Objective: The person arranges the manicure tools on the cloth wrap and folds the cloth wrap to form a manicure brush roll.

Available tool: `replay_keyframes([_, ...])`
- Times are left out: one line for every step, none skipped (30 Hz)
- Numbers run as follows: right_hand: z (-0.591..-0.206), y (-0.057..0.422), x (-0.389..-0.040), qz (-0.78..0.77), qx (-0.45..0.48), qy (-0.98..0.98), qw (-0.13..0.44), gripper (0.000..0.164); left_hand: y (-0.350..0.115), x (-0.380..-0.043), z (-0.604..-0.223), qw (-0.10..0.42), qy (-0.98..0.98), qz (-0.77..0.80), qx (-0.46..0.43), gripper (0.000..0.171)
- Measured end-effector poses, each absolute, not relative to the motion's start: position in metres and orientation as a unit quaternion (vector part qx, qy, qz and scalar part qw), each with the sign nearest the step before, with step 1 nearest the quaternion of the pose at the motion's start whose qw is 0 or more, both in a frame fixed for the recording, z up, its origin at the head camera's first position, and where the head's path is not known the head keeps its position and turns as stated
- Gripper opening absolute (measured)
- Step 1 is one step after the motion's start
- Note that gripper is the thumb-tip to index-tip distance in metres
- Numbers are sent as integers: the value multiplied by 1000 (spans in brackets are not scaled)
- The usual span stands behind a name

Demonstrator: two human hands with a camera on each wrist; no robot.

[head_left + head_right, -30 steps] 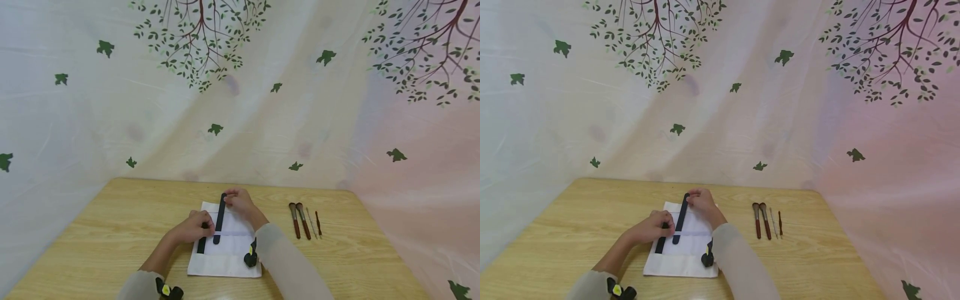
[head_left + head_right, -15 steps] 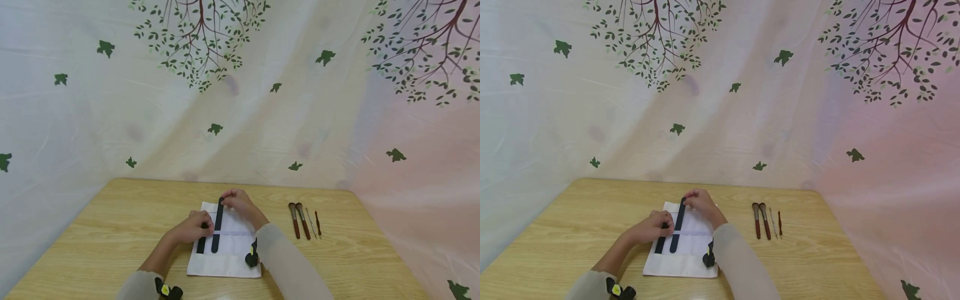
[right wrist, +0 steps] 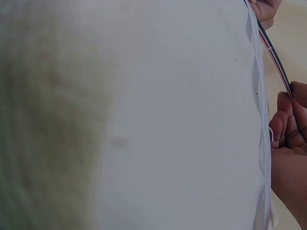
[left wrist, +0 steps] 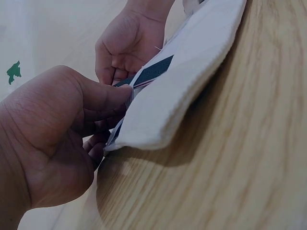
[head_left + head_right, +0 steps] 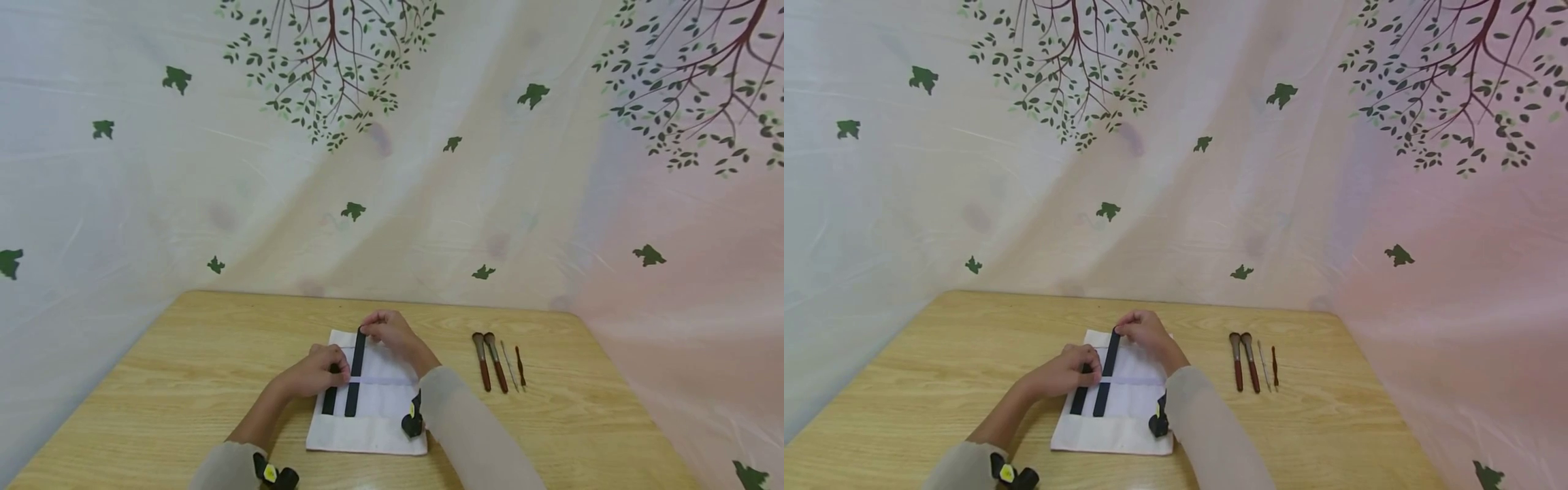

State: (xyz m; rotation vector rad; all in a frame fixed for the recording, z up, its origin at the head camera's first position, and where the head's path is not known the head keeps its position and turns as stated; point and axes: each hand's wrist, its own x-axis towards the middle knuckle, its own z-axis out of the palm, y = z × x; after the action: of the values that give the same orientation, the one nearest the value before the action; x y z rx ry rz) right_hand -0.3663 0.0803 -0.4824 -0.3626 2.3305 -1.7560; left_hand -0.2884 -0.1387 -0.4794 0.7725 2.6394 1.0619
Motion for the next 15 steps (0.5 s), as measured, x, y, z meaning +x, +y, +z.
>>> replay_keyframes([-482,80,-366,-593,-122,789,101,10,-139,-288,-479,96,891,359,261,9])
replay_keyframes([-482,81,-366,-591,-122,791,101,10,-138,-288,-479,97,891,360,259,9])
replay_keyframes([-482,81,-366,-589,-122,792,102,10,-138,-288,-480,97,891,361,257,10])
replay_keyframes([-482,81,-365,-587,-122,793,104,10,-138,-288,-480,97,891,361,256,10])
replay_keyframes([-482,81,-365,-587,-123,794,104,10,-138,-288,-480,98,891,361,256,10])
replay_keyframes([-482,81,-365,-586,-123,794,106,10,-138,-288,-480,99,891,362,256,10])
replay_keyframes([-483,81,-365,-586,-125,793,106,10,-138,-288,-480,99,891,362,255,10])
replay_keyframes([-482,81,-365,-585,-129,794,105,10,-138,-288,-480,98,891,362,256,10])
replay_keyframes([-483,81,-365,-584,-132,794,103,10,-139,-289,-480,97,891,362,257,10])
replay_keyframes([-483,81,-365,-582,-139,795,99,10,-139,-289,-480,95,891,361,259,10])
replay_keyframes([-483,81,-365,-580,-145,796,95,10,-139,-289,-480,94,890,361,261,10])
replay_keyframes([-483,80,-364,-575,-150,799,93,10,-139,-289,-481,93,890,361,262,10])
replay_keyframes([-483,80,-364,-570,-158,802,88,10,-139,-289,-481,91,890,361,263,10])
replay_keyframes([-484,81,-364,-565,-165,804,86,10,-139,-289,-481,90,890,361,264,10])
replay_keyframes([-483,81,-364,-560,-171,806,86,10,-139,-290,-481,90,890,362,264,10])
